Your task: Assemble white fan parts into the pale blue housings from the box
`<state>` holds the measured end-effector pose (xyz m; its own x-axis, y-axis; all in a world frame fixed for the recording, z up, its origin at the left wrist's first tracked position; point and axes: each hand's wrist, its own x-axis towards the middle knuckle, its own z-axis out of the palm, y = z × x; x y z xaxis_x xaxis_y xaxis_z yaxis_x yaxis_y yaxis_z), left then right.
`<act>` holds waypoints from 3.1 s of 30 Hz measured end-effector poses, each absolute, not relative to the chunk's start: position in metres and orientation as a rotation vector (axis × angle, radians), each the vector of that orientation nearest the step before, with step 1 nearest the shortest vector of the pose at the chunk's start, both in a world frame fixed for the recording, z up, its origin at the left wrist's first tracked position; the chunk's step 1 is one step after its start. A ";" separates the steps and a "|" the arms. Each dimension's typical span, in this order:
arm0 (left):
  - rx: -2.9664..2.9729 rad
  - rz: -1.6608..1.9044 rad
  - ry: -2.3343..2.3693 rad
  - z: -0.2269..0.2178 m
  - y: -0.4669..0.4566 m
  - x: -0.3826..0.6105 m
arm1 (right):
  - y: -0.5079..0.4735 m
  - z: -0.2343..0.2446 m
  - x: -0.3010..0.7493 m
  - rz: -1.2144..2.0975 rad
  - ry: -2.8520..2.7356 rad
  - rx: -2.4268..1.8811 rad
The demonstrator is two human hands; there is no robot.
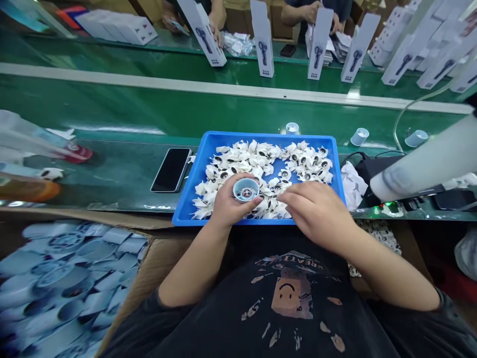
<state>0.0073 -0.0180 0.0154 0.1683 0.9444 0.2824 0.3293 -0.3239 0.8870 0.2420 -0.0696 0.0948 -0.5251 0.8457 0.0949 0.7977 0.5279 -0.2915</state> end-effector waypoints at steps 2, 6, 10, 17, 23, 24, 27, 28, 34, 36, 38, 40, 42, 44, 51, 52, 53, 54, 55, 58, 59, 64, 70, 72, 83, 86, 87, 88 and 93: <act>1.779 1.133 1.204 0.018 -0.019 0.009 | -0.045 0.085 0.222 0.481 -2.853 -1.491; 1.752 1.144 1.164 0.019 -0.022 0.009 | -0.015 0.073 0.206 0.700 -3.088 -1.446; 1.759 1.127 1.107 0.020 -0.024 0.011 | -0.010 0.079 0.206 0.837 -3.197 -1.427; 1.770 1.036 1.062 0.021 -0.024 0.012 | -0.013 0.087 0.201 0.903 -3.183 -1.674; 1.768 0.981 1.078 0.020 -0.023 0.011 | -0.015 0.083 0.185 0.749 -3.118 -1.938; 1.762 0.977 1.084 0.020 -0.022 0.011 | -0.016 0.083 0.182 0.741 -3.111 -1.957; 1.749 0.966 1.090 0.018 -0.020 0.011 | -0.019 0.084 0.180 0.763 -3.088 -1.937; 1.748 0.961 1.091 0.017 -0.020 0.011 | -0.020 0.084 0.181 0.777 -3.075 -1.923; 1.724 0.969 1.127 0.013 -0.018 0.007 | -0.029 0.072 0.189 0.772 -2.903 -1.919; 1.716 1.002 1.133 0.011 -0.017 0.006 | -0.031 0.067 0.192 0.779 -2.808 -1.909; 1.693 1.076 1.140 0.007 -0.016 0.004 | -0.032 0.063 0.196 0.804 -2.681 -1.890; 1.630 1.221 1.146 0.002 -0.014 0.002 | -0.035 0.061 0.201 0.833 -2.514 -1.846; 1.546 1.409 1.128 -0.003 -0.015 -0.002 | -0.040 0.060 0.208 0.868 -2.312 -1.745; 1.518 1.510 1.056 -0.007 -0.020 -0.005 | -0.050 0.059 0.217 0.946 -2.092 -1.596; 1.993 1.113 0.847 0.021 -0.058 0.006 | -0.092 0.049 0.223 1.389 -1.527 -1.129; 2.078 1.066 0.835 0.028 -0.062 0.010 | -0.095 0.048 0.222 1.424 -1.482 -1.095; 2.143 1.041 0.829 0.033 -0.065 0.013 | -0.097 0.047 0.222 1.447 -1.444 -1.070; 2.191 1.028 0.829 0.038 -0.067 0.016 | -0.098 0.047 0.222 1.459 -1.416 -1.054; 2.229 1.021 0.838 0.041 -0.068 0.018 | -0.099 0.047 0.222 1.459 -1.396 -1.043; 2.325 1.011 0.880 0.046 -0.069 0.022 | -0.102 0.053 0.224 1.408 -1.384 -1.036; 2.354 1.009 0.887 0.046 -0.070 0.023 | -0.103 0.056 0.225 1.366 -1.409 -1.050; 2.546 1.115 0.826 0.045 -0.075 0.029 | -0.108 0.070 0.223 0.767 -1.905 -1.200; 2.599 1.285 0.913 0.053 -0.084 0.033 | -0.100 0.063 0.215 0.692 -1.979 -1.203; 2.605 1.299 0.923 0.054 -0.085 0.034 | -0.096 0.060 0.212 0.739 -1.963 -1.209; 2.312 1.126 1.200 0.036 -0.041 -0.013 | -0.123 0.058 0.254 0.771 -1.920 -1.103; 2.233 1.176 1.386 0.048 0.008 -0.030 | -0.136 0.036 0.267 0.745 -1.802 -1.288; 2.194 1.140 1.471 0.054 0.030 -0.031 | -0.140 0.029 0.270 0.750 -1.769 -1.332; 2.153 1.076 1.562 0.060 0.052 -0.029 | -0.144 0.024 0.272 0.749 -1.740 -1.361; 2.106 0.753 1.792 0.066 0.157 0.010 | -0.160 0.018 0.273 0.619 -1.620 -1.368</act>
